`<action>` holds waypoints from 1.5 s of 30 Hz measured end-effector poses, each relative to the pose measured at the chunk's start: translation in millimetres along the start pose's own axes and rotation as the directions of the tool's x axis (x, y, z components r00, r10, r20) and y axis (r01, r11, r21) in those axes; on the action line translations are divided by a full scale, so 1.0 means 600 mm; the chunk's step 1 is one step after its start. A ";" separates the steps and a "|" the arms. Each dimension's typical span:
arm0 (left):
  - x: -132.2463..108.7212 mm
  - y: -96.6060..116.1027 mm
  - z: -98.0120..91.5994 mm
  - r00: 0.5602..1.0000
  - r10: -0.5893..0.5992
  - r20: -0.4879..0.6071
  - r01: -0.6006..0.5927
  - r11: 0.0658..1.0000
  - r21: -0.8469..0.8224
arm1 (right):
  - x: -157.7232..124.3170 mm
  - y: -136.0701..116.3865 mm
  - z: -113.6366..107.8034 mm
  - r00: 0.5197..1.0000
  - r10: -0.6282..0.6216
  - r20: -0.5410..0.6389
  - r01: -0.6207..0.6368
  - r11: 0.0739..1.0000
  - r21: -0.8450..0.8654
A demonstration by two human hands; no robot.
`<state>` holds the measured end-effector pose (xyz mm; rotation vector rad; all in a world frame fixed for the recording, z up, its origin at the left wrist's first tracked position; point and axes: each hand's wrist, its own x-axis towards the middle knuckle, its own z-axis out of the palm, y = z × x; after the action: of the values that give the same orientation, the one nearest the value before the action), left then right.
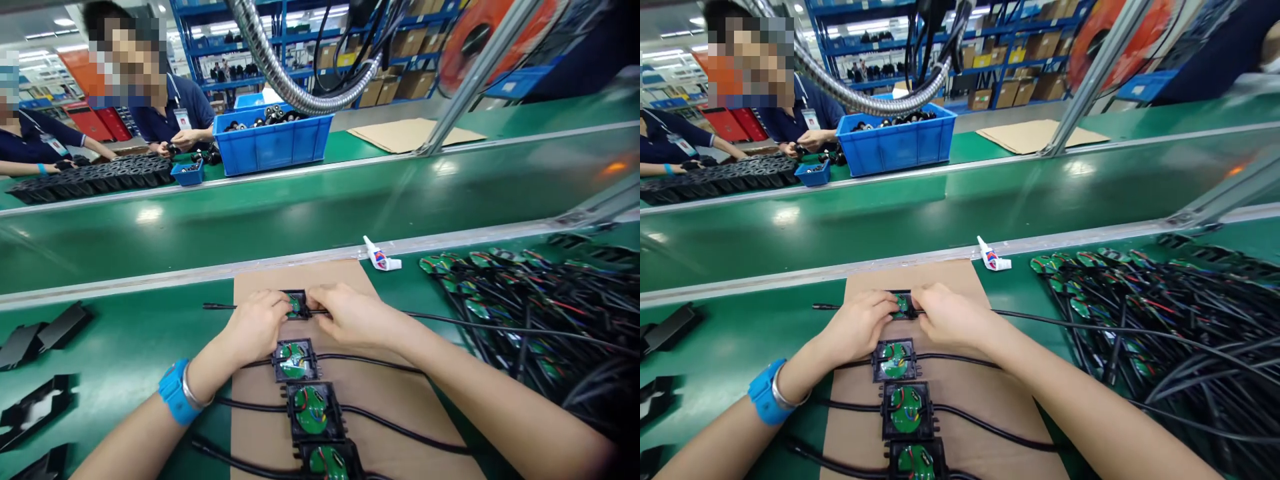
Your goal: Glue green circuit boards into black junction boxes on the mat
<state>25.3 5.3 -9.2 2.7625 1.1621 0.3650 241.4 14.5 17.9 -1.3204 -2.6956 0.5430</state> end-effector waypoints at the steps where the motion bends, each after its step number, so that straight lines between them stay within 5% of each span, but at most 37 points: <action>1: 0.000 -0.003 0.006 1.000 0.014 0.005 -0.014 1.000 -0.008 | -0.002 0.000 0.006 1.000 -0.016 -0.022 0.015 0.999 -0.049; 6: -0.003 -0.011 0.019 1.000 0.031 -0.002 -0.031 0.999 -0.031 | -0.006 -0.001 0.034 0.993 0.000 -0.117 -0.002 1.000 -0.013; 12: -0.004 -0.011 0.018 0.999 0.043 -0.007 -0.043 0.999 -0.030 | 0.011 0.001 0.022 0.991 0.134 0.016 -0.135 0.989 0.065; 30: 0.005 0.004 0.010 0.995 0.038 0.097 -0.040 0.999 0.013 | 0.024 0.039 0.036 1.000 0.008 -0.025 -0.009 0.999 -0.048; 36: 0.016 0.019 0.007 0.989 -0.046 0.139 0.037 0.997 0.063 | 0.018 0.040 0.045 0.988 0.033 -0.150 -0.046 0.995 -0.085; 40: 0.009 0.017 0.017 0.994 -0.056 0.088 0.052 0.998 0.047 | 0.014 0.047 0.052 0.960 -0.002 -0.278 0.012 0.999 0.033; 45: 0.016 0.020 0.014 0.987 -0.057 0.152 0.043 0.994 0.098 | 0.020 0.051 0.067 0.938 -0.077 -0.339 0.120 0.987 0.106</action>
<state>42.3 3.8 -13.3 2.7763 1.2372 0.0899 247.3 29.9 -31.0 -1.1219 -2.3926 0.4250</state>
